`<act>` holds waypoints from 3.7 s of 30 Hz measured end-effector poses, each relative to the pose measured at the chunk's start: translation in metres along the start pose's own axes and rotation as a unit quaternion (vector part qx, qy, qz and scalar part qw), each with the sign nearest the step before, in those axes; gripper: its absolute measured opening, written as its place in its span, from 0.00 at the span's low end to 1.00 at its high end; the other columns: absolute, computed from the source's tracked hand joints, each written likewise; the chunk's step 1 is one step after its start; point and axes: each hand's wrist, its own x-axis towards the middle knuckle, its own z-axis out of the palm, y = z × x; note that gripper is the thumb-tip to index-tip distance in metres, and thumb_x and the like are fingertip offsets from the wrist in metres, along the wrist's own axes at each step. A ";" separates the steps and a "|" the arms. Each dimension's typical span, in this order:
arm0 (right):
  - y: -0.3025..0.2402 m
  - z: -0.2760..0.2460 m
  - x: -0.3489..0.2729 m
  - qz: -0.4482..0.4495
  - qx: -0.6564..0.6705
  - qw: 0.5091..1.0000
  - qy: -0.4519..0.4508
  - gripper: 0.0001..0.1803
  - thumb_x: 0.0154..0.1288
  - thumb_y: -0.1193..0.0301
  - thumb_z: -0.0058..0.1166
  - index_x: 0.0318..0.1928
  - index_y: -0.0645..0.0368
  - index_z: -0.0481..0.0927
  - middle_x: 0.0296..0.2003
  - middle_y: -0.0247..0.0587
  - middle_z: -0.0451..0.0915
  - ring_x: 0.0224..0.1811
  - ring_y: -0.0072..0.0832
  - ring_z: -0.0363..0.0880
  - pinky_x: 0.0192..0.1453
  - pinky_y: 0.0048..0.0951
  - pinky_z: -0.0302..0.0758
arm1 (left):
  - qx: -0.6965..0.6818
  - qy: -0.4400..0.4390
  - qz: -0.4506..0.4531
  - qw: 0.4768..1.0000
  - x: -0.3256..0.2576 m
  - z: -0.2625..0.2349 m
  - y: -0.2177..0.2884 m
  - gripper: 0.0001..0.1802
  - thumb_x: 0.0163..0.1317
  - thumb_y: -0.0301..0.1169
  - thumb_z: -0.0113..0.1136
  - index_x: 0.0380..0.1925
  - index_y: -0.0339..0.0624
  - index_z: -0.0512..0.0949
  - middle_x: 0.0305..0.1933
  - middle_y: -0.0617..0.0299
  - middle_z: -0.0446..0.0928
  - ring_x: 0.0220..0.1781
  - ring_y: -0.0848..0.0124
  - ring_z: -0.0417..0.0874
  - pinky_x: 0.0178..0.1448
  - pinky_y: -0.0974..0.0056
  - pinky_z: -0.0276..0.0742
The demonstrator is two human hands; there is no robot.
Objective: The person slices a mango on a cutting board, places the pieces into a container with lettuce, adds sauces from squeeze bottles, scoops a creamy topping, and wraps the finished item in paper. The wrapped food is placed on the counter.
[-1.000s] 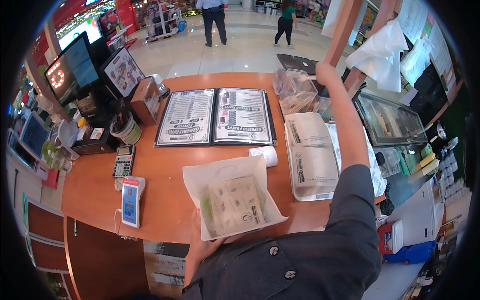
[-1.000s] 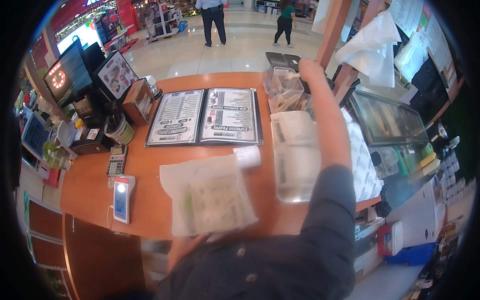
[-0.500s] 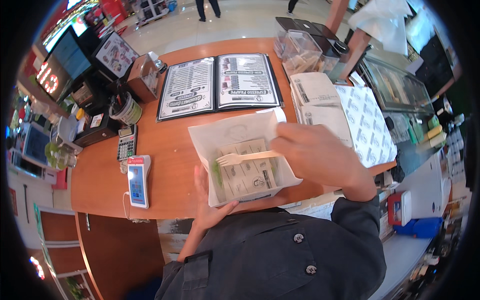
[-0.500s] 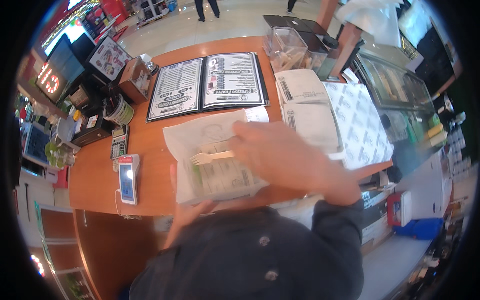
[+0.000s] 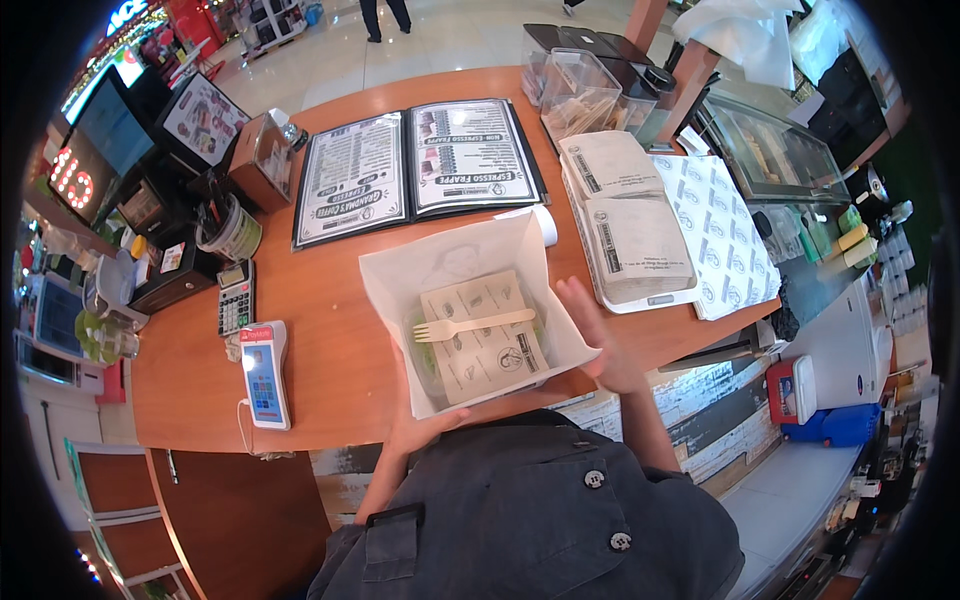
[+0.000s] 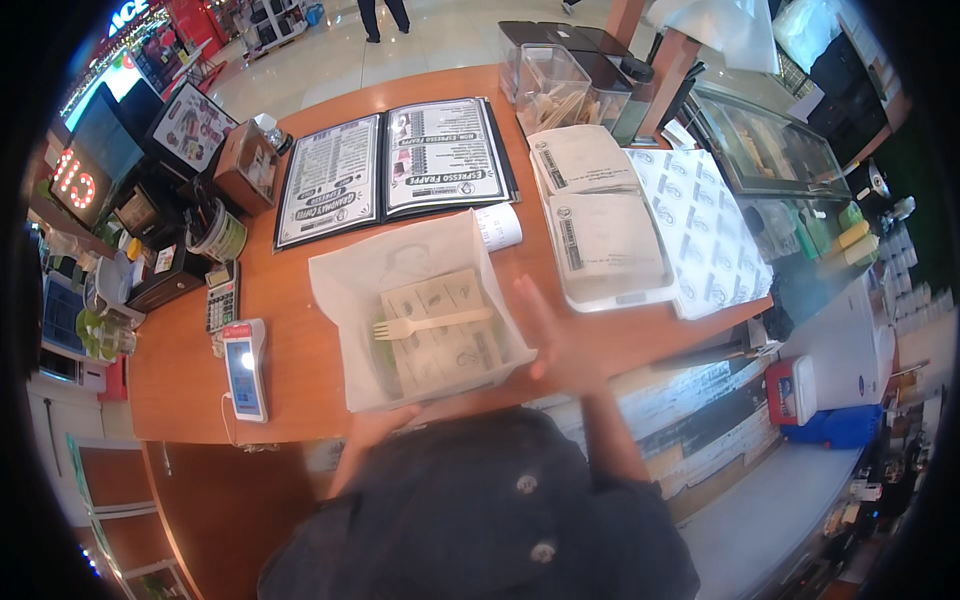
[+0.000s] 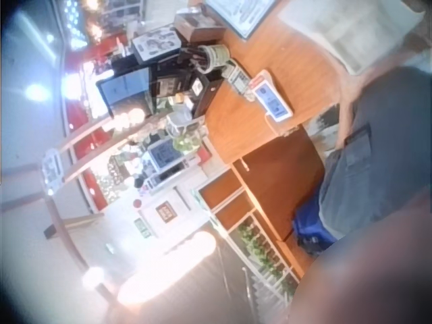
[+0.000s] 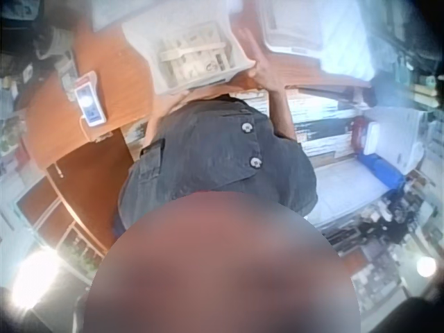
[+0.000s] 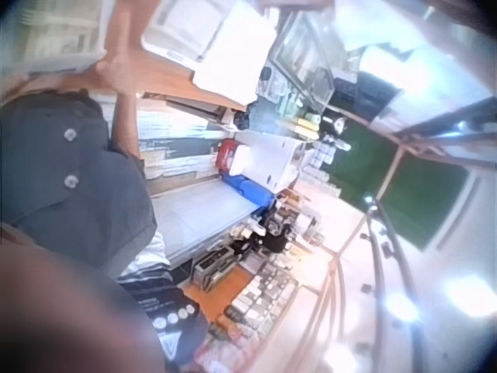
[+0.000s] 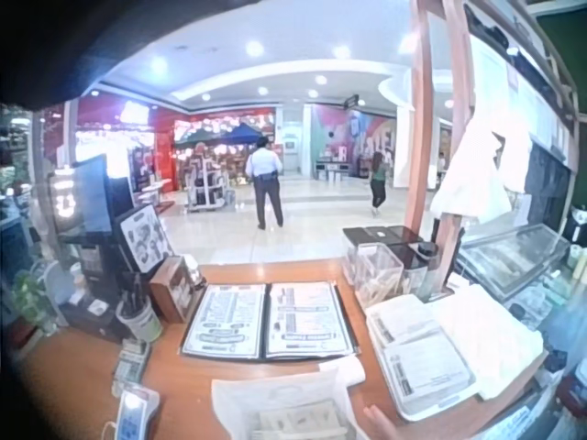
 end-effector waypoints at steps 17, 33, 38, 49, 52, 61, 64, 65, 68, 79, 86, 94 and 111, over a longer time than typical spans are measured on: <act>-0.007 0.055 0.004 0.091 0.057 0.985 0.133 0.20 0.68 0.74 0.47 0.58 0.69 0.68 0.49 0.42 0.76 0.50 0.22 0.73 0.55 0.24 0.69 | 0.060 0.147 0.180 0.971 0.009 0.034 0.032 0.28 0.69 0.35 0.47 0.63 0.29 0.57 0.60 0.45 0.67 0.60 0.68 0.69 0.61 0.64 0.64; -0.034 0.016 0.022 0.208 0.091 0.970 0.086 0.13 0.61 0.70 0.58 0.43 0.67 0.80 0.51 0.44 0.74 0.50 0.21 0.73 0.53 0.25 0.71 | 0.118 0.189 0.186 0.957 0.021 0.038 0.059 0.15 0.68 0.34 0.51 0.43 0.31 0.76 0.43 0.54 0.79 0.42 0.76 0.77 0.48 0.71 0.70; -0.046 -0.012 0.044 -0.080 -0.150 0.985 -0.020 0.15 0.49 0.71 0.67 0.39 0.60 0.84 0.63 0.48 0.59 0.64 0.35 0.62 0.66 0.34 0.59 | 0.227 0.231 0.385 0.864 0.040 0.018 0.068 0.14 0.56 0.36 0.64 0.35 0.36 0.79 0.44 0.52 0.75 0.45 0.68 0.76 0.47 0.68 0.71; -0.061 -0.017 0.065 -0.081 -0.332 0.926 -0.157 0.11 0.52 0.66 0.64 0.33 0.60 0.82 0.37 0.38 0.76 0.44 0.34 0.75 0.45 0.32 0.71 | 0.380 0.079 0.372 0.843 0.025 0.008 0.116 0.10 0.46 0.26 0.70 0.28 0.35 0.80 0.36 0.53 0.78 0.38 0.65 0.81 0.39 0.66 0.75; -0.060 -0.016 0.062 -0.205 -0.447 0.858 -0.145 0.07 0.51 0.70 0.63 0.29 0.60 0.80 0.32 0.37 0.75 0.38 0.35 0.75 0.40 0.32 0.71 | 0.377 0.089 0.390 0.836 0.022 0.009 0.119 0.07 0.48 0.24 0.69 0.28 0.35 0.80 0.32 0.55 0.79 0.32 0.66 0.81 0.35 0.67 0.76; -0.054 0.012 0.056 -0.303 -0.417 0.856 -0.048 0.11 0.48 0.78 0.64 0.35 0.62 0.79 0.29 0.43 0.76 0.31 0.38 0.76 0.33 0.33 0.72 | 0.445 0.085 0.373 0.810 0.030 -0.008 0.132 0.17 0.54 0.32 0.64 0.42 0.38 0.74 0.32 0.55 0.79 0.33 0.59 0.81 0.37 0.59 0.75; -0.061 0.029 0.052 -0.165 -0.440 0.883 -0.014 0.12 0.53 0.79 0.59 0.40 0.63 0.78 0.32 0.43 0.78 0.36 0.39 0.77 0.45 0.38 0.72 | 0.559 0.053 0.355 0.748 0.022 0.004 0.136 0.26 0.54 0.35 0.62 0.52 0.37 0.67 0.34 0.56 0.78 0.37 0.59 0.81 0.41 0.58 0.74; -0.064 0.034 0.051 -0.154 -0.490 0.858 -0.026 0.12 0.53 0.80 0.58 0.41 0.63 0.77 0.33 0.43 0.78 0.37 0.38 0.77 0.49 0.39 0.70 | 0.595 0.044 0.370 0.712 0.020 0.010 0.137 0.29 0.54 0.36 0.62 0.54 0.37 0.65 0.34 0.56 0.78 0.38 0.59 0.81 0.43 0.58 0.73; -0.071 0.045 0.051 -0.174 -0.582 0.792 -0.061 0.12 0.54 0.80 0.55 0.42 0.62 0.77 0.35 0.43 0.78 0.40 0.38 0.77 0.58 0.43 0.65 | 0.661 0.061 0.345 0.664 0.019 0.025 0.135 0.17 0.56 0.35 0.57 0.43 0.39 0.72 0.33 0.61 0.79 0.39 0.66 0.81 0.52 0.55 0.68; -0.080 0.043 0.057 -0.238 -0.530 0.810 -0.081 0.07 0.51 0.78 0.57 0.34 0.59 0.79 0.25 0.39 0.77 0.32 0.36 0.77 0.47 0.37 0.69 | 0.648 0.028 0.388 0.655 0.027 0.003 0.129 0.07 0.56 0.37 0.56 0.28 0.47 0.75 0.28 0.64 0.79 0.34 0.68 0.81 0.54 0.56 0.64; -0.077 0.033 0.051 -0.161 -0.519 0.823 -0.167 0.10 0.50 0.77 0.56 0.36 0.58 0.78 0.30 0.38 0.77 0.34 0.36 0.76 0.40 0.35 0.69 | 0.637 -0.036 0.350 0.686 0.031 0.001 0.132 0.03 0.52 0.34 0.57 0.25 0.51 0.78 0.24 0.67 0.77 0.32 0.70 0.79 0.49 0.59 0.66; -0.065 0.073 0.041 -0.226 -0.582 0.779 -0.051 0.14 0.49 0.77 0.50 0.39 0.62 0.74 0.29 0.40 0.76 0.37 0.35 0.76 0.42 0.37 0.70 | 0.688 0.034 0.356 0.631 0.018 0.029 0.123 0.04 0.51 0.28 0.52 0.29 0.45 0.73 0.29 0.64 0.77 0.33 0.69 0.79 0.48 0.64 0.68; -0.089 0.065 0.030 -0.015 -0.550 0.793 -0.260 0.17 0.64 0.57 0.47 0.36 0.60 0.74 0.23 0.47 0.78 0.25 0.43 0.81 0.27 0.42 0.76 | 0.653 -0.313 0.408 0.556 0.051 0.000 0.148 0.12 0.60 0.40 0.52 0.33 0.42 0.72 0.24 0.60 0.75 0.21 0.61 0.79 0.20 0.57 0.71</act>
